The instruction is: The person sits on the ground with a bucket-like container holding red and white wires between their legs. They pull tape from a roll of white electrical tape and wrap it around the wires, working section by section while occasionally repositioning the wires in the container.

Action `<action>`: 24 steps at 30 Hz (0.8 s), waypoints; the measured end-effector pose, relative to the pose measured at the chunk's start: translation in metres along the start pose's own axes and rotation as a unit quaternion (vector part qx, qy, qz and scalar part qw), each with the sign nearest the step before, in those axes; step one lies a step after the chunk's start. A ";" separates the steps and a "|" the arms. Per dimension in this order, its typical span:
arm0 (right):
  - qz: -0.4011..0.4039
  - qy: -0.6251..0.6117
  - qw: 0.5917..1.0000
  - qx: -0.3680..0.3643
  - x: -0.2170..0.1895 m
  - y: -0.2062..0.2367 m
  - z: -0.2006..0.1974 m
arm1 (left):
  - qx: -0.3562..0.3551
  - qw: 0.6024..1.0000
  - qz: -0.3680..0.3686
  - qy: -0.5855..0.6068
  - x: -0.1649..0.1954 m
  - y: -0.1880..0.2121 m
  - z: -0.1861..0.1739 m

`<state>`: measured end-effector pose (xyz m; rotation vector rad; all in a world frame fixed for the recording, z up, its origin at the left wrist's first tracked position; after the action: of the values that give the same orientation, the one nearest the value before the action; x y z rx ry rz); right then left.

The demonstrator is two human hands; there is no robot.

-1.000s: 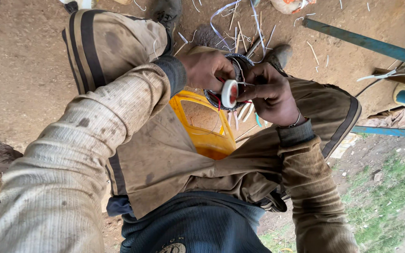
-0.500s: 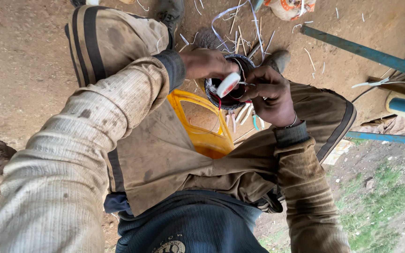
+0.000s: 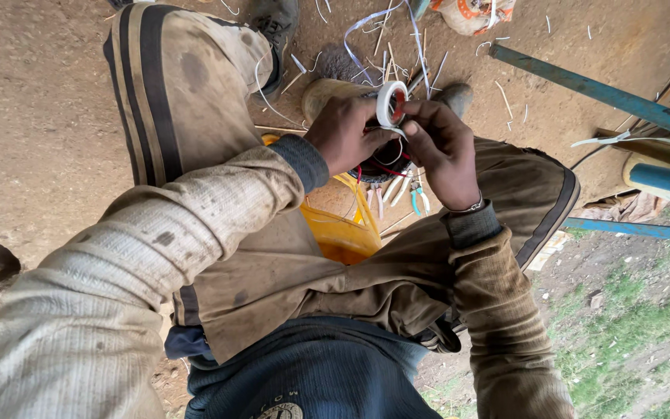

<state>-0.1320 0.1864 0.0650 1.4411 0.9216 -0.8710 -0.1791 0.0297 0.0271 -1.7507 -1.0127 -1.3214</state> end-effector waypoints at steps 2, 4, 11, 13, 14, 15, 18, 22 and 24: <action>-0.076 0.137 0.988 0.000 -0.012 -0.005 0.001 | -0.012 0.999 0.026 -0.031 0.003 -0.001 0.001; -0.224 0.337 0.914 0.004 -0.025 -0.003 0.008 | -0.047 0.997 0.018 -0.051 -0.001 -0.006 0.004; -0.165 0.061 0.984 -0.006 -0.006 0.005 -0.007 | -0.267 0.937 -0.183 0.134 -0.043 -0.022 0.029; -0.189 0.036 0.981 -0.035 -0.005 0.008 -0.013 | -0.282 0.895 -0.229 0.259 -0.044 -0.028 0.037; -0.240 0.120 0.962 -0.050 -0.008 0.011 -0.014 | -0.285 0.869 -0.250 0.318 -0.044 -0.028 0.038; -0.288 0.200 0.934 -0.065 -0.010 0.014 -0.015 | -0.300 0.895 -0.214 0.251 -0.044 -0.030 0.037; -0.303 0.253 0.917 -0.060 -0.006 0.018 -0.016 | -0.321 0.935 -0.121 0.089 -0.039 -0.027 0.028; -0.190 0.001 0.982 0.000 -0.001 0.007 -0.022 | -0.228 0.973 -0.016 0.025 -0.025 -0.026 0.013; 0.022 -0.111 0.993 0.040 0.017 -0.001 -0.022 | -0.168 0.984 0.045 0.025 -0.015 -0.023 0.009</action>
<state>-0.1259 0.2097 0.0508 1.3945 0.6937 -1.0216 -0.1990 0.0451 0.0128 -1.9731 -0.7011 -1.5380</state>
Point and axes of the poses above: each hand's wrist, its own y-axis away from the middle knuckle, its own z-axis out of the palm, x = y × z, the point moved 6 cm from there along -y, towards the middle knuckle, and after that the axes turned 6 degrees about x, right-handed, at the moved point
